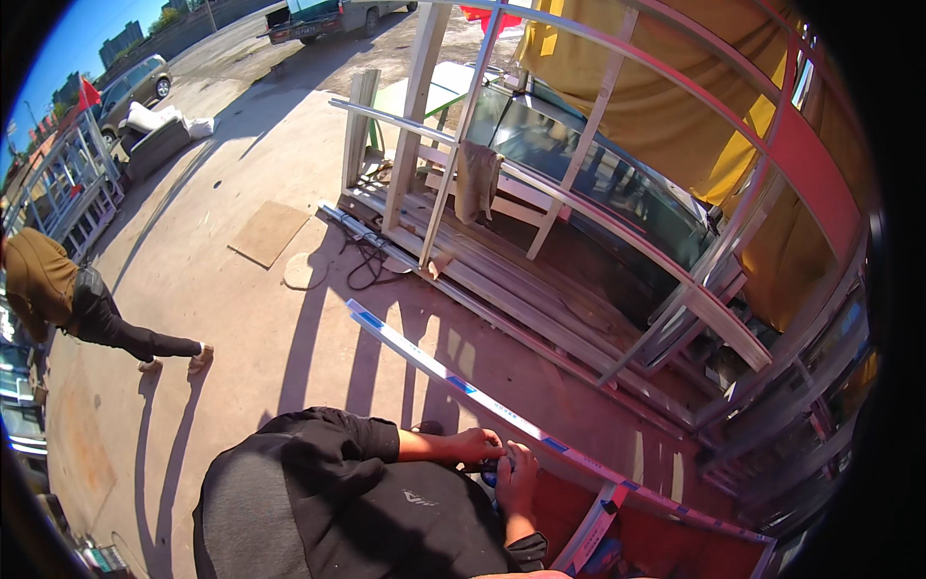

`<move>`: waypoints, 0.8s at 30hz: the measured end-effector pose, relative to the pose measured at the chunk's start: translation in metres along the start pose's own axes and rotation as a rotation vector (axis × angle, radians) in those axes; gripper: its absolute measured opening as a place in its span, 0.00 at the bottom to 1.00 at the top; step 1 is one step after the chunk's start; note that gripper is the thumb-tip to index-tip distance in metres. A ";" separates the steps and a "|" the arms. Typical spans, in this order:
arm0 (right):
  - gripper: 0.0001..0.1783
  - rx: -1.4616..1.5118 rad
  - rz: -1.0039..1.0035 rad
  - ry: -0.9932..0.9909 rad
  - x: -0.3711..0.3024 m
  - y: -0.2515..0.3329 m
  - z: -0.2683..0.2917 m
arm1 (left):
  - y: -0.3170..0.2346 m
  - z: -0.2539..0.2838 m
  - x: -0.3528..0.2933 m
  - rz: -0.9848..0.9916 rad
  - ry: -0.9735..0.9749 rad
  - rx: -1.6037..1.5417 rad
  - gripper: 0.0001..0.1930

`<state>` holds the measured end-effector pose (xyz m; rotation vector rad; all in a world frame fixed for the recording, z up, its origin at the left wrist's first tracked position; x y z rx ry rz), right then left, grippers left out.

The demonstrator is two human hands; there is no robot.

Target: The person cuts aluminum profiles with a chop saw, carries them to a workbench, and assembles a rectangular frame using a tape measure, marker, and cordless drill. They position and fasten the profiles together to form the frame structure.

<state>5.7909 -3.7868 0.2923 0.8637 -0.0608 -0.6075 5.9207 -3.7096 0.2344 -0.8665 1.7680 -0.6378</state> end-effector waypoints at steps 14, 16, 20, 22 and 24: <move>0.27 -0.029 -0.223 0.626 0.080 0.038 -0.042 | 0.001 0.157 -0.121 -0.010 -0.037 -0.148 0.12; 0.27 0.052 -0.409 0.725 0.076 -0.004 -0.032 | 0.007 0.225 -0.167 -0.091 -0.276 -0.118 0.10; 0.24 0.033 -0.583 0.722 0.069 -0.056 -0.015 | 0.035 0.339 -0.266 -0.113 -0.825 -0.083 0.17; 0.24 0.064 -0.584 0.717 0.074 -0.059 -0.024 | 0.053 0.369 -0.278 -0.039 -0.935 -0.039 0.16; 0.23 -0.033 -0.491 0.701 0.089 -0.047 -0.033 | 0.065 0.389 -0.272 -0.069 -1.057 -0.049 0.17</move>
Point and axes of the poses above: each hand's wrist, its own x-axis towards the middle knuckle, its own z-axis out of the back of the hand, y = z × x, the point moved 5 cm from there along x, towards the middle knuckle, and after that the axes turned 14 degrees about y, right-handed, at the moved point
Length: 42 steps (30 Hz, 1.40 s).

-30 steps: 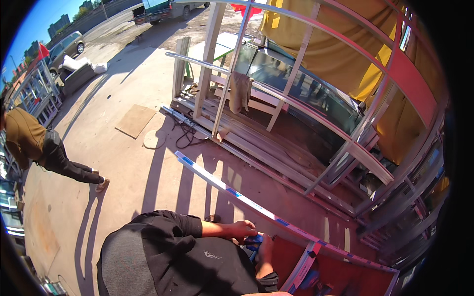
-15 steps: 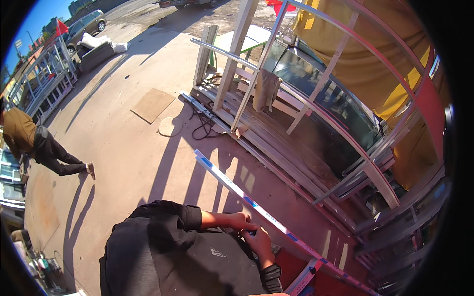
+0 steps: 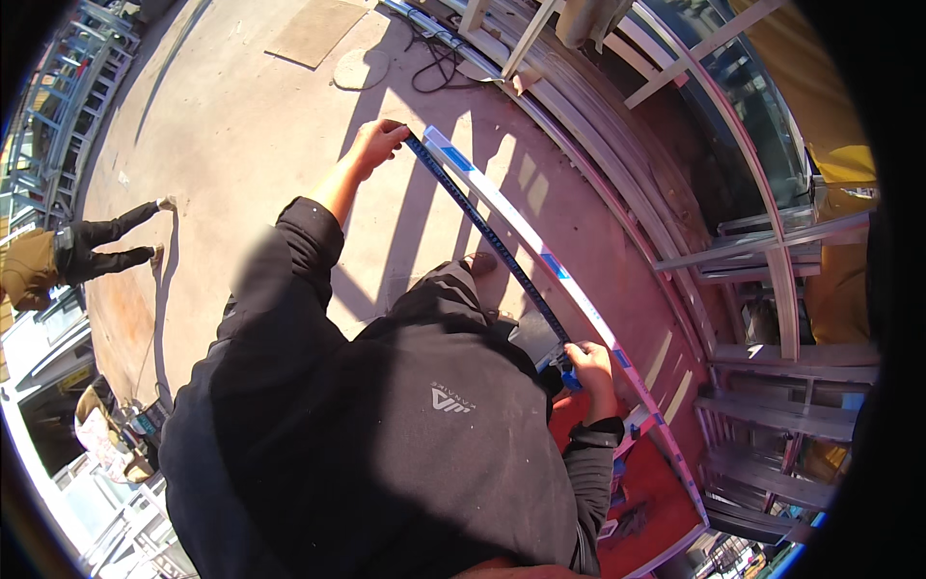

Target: The person cuts aluminum profiles with a chop saw, carries them to a workbench, and assembles a rectangular frame using a tape measure, marker, and cordless drill. They position and fasten the profiles together to form the frame structure.

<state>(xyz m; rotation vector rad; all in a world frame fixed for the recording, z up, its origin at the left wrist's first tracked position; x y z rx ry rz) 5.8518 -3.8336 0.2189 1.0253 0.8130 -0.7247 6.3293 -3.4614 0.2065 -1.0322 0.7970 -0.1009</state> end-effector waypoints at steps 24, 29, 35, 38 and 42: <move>0.21 0.008 -0.061 -0.537 -0.076 -0.102 0.065 | 0.055 -0.022 0.077 0.233 -0.206 0.004 0.25; 0.21 0.107 -0.269 -0.730 -0.148 -0.257 0.104 | 0.030 -0.060 0.051 0.170 -0.358 0.398 0.37; 0.23 0.093 -0.358 -0.839 -0.154 -0.347 0.123 | -0.008 -0.122 0.025 0.006 -0.295 0.949 0.32; 0.24 0.051 -0.300 -0.900 -0.151 -0.352 0.128 | -0.017 -0.156 0.017 -0.152 -0.277 0.971 0.28; 0.23 0.068 -0.330 -0.879 -0.148 -0.355 0.129 | -0.035 -0.225 0.001 -0.335 0.006 0.974 0.25</move>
Point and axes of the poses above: each hand's wrist, its own x-axis towards the middle knuckle, its own z-axis out of the back of the hand, y = z × x, the point moved 5 cm from there along x, towards the middle knuckle, and after that the axes turned 14 degrees about y, right-handed, at the moved point
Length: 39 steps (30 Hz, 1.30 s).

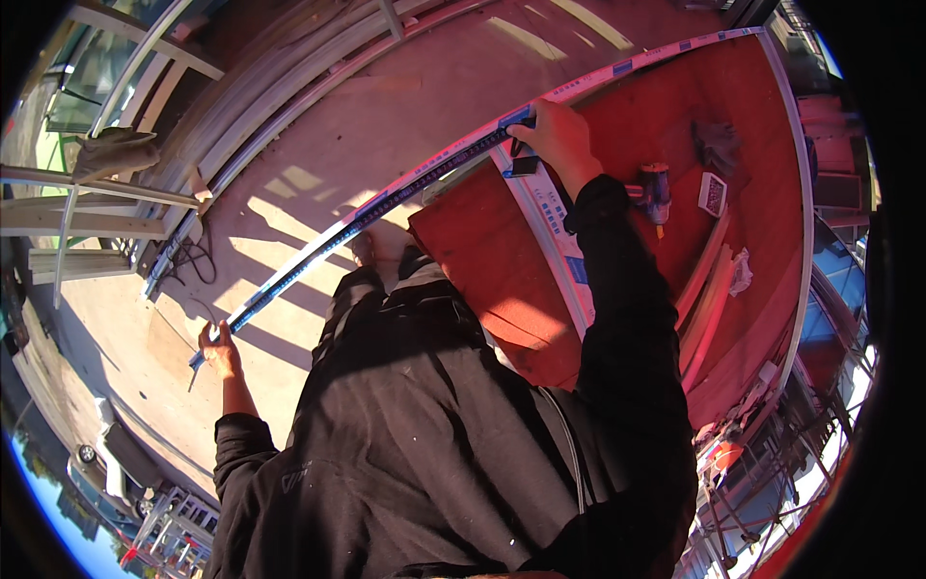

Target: The person cuts aluminum profiles with a chop saw, carries them to a workbench, and assembles a rectangular frame using a tape measure, marker, and cordless drill. They position and fasten the profiles together to form the frame structure.

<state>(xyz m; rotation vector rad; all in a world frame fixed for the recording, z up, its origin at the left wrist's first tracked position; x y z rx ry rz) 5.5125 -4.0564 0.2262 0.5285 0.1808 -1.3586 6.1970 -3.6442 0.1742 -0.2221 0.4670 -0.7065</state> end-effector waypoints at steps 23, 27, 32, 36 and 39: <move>0.13 0.282 0.324 0.357 -0.075 0.050 -0.010 | -0.145 0.038 -0.031 -0.318 0.473 0.290 0.17; 0.14 0.256 0.309 0.435 -0.070 0.057 -0.010 | -0.188 0.031 -0.053 -0.491 0.438 0.112 0.20; 0.15 0.204 0.277 0.499 -0.049 0.083 -0.029 | -0.188 0.006 -0.060 -0.621 0.346 0.174 0.18; 0.15 0.179 0.300 0.549 -0.037 0.115 -0.028 | -0.164 0.001 -0.059 -0.541 0.300 0.137 0.18; 0.15 0.126 0.288 0.598 -0.030 0.135 -0.021 | -0.152 -0.001 -0.059 -0.529 0.238 0.097 0.18</move>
Point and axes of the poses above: each hand's wrist, its own x-axis towards the middle knuckle, its own z-axis out of the back of the hand, y = z × x, the point moved 5 cm from there along x, towards the middle knuckle, and after that the axes turned 14 degrees about y, right-handed, at the moved point
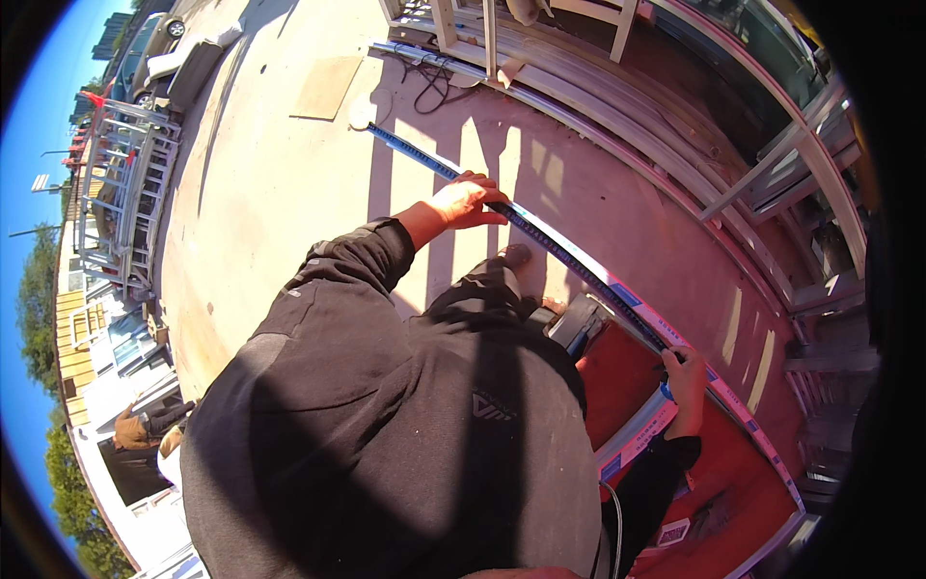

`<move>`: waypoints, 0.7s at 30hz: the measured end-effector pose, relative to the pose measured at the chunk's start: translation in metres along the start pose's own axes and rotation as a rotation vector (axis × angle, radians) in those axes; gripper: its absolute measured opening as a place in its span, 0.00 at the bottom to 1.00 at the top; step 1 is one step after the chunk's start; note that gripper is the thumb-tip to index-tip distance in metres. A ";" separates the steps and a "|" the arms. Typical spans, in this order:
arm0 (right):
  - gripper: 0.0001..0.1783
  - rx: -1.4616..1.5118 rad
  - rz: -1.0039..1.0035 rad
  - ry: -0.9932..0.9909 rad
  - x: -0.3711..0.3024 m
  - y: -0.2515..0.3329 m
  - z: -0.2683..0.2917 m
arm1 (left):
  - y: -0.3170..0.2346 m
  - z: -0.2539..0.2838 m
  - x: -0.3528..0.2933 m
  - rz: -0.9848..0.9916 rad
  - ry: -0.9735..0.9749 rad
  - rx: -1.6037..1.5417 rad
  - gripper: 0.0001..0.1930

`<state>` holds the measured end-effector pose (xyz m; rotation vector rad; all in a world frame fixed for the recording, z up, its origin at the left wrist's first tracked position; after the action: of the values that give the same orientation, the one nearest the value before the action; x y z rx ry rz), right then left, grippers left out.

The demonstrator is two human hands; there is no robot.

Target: The person cuts aluminum profiles with a chop saw, carries them to a workbench, and assembles a rectangular frame using a tape measure, marker, and cordless drill. They position and fasten the profiles together to form the frame structure.

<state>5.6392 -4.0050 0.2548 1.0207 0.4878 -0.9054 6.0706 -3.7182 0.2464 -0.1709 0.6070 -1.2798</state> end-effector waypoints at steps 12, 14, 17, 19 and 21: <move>0.15 -0.049 0.010 -0.021 0.019 0.004 0.011 | 0.017 -0.008 0.005 0.028 -0.049 -0.075 0.16; 0.15 -0.029 -0.117 -0.032 0.018 0.002 0.012 | 0.014 -0.010 0.008 0.007 -0.068 -0.066 0.16; 0.15 -0.055 0.040 -0.030 0.013 0.004 0.010 | 0.008 -0.015 0.010 -0.051 -0.092 -0.041 0.17; 0.16 -0.050 -0.025 -0.093 0.002 -0.021 0.018 | 0.010 -0.023 0.014 -0.018 -0.056 -0.022 0.19; 0.18 -0.069 -0.020 -0.227 -0.014 -0.054 0.036 | 0.009 -0.031 0.017 -0.002 -0.049 0.002 0.21</move>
<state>5.5844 -4.0431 0.2534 0.8400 0.3364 -1.0015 6.0646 -3.7248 0.2108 -0.2006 0.5634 -1.2742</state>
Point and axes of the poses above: each hand's wrist, its own x-axis towards the middle knuckle, its own z-axis out of the back of the hand, y = z × x, the point moved 5 cm from there along x, towards the middle knuckle, and after that the axes turned 14 degrees about y, right-handed, at the moved point
